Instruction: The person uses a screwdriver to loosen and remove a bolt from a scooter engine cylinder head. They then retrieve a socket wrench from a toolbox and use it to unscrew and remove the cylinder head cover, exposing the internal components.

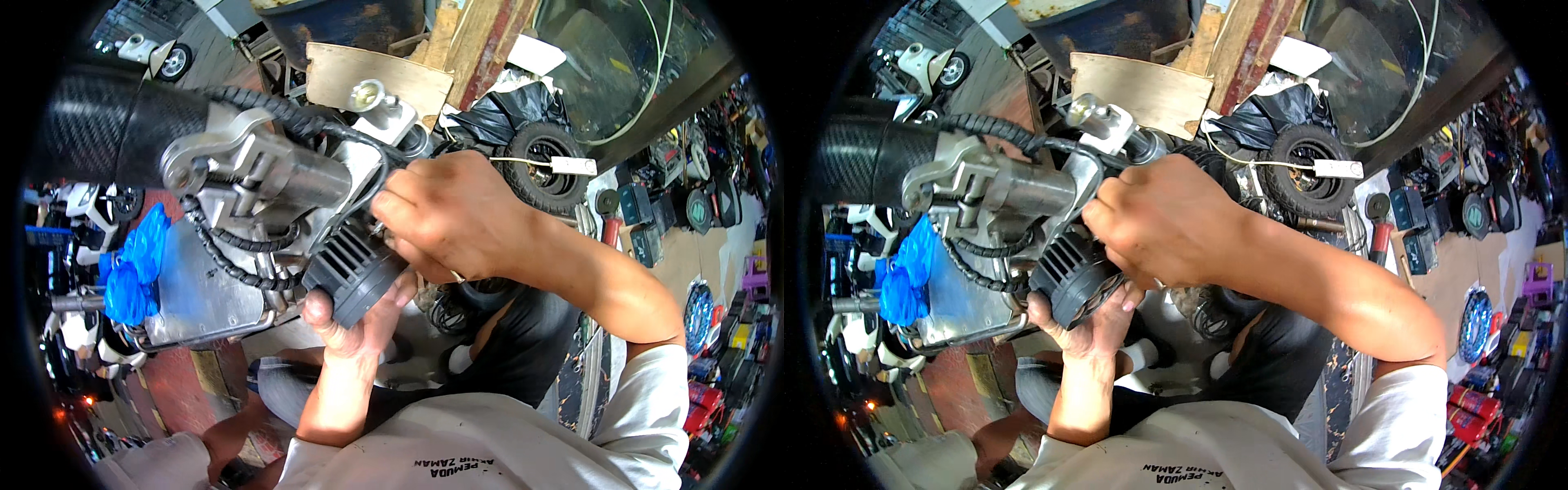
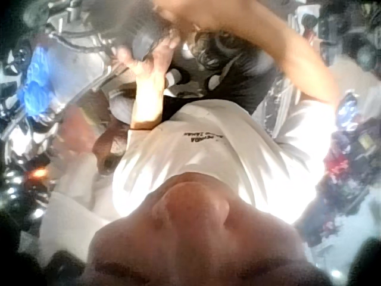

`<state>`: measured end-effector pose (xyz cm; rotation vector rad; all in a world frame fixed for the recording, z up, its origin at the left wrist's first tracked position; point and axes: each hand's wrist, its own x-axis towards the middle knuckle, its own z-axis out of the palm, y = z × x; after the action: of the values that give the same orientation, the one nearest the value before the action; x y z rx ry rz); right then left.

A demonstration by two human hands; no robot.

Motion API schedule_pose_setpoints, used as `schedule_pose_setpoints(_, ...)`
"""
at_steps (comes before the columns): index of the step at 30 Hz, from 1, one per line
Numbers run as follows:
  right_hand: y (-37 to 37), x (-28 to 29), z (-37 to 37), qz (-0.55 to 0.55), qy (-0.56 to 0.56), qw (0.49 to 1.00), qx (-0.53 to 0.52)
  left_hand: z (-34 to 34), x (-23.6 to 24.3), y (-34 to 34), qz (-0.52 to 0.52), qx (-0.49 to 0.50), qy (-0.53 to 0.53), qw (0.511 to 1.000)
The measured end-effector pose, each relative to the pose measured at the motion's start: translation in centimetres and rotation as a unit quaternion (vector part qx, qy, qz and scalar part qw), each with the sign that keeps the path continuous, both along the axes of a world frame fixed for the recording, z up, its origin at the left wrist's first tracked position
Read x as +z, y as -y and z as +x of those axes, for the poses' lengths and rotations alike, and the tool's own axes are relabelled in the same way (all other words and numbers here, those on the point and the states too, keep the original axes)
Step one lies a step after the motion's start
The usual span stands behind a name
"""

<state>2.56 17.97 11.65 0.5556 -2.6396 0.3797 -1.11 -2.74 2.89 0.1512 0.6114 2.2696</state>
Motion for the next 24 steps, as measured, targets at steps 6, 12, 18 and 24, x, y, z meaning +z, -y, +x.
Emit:
schedule_pose_setpoints(6,0.5,0.5,-0.1,-0.022,0.006,1.000,-0.004,-0.1,0.8,0.0,-0.027,-0.032,-0.042,0.998)
schedule_pose_setpoints(12,1.2,2.8,-0.6,-0.002,0.095,0.995,-0.031,-0.8,-0.3,0.4,-0.024,-0.061,-0.073,0.995)
schedule_pose_setpoints(18,2.1,5.1,-2.1,0.052,0.174,0.983,-0.038,-0.5,0.4,0.7,0.103,-0.085,0.009,0.991)
schedule_pose_setpoints(24,3.4,6.9,-3.0,0.041,0.256,0.961,-0.090,-0.1,-0.5,0.1,0.133,-0.076,0.047,0.987)
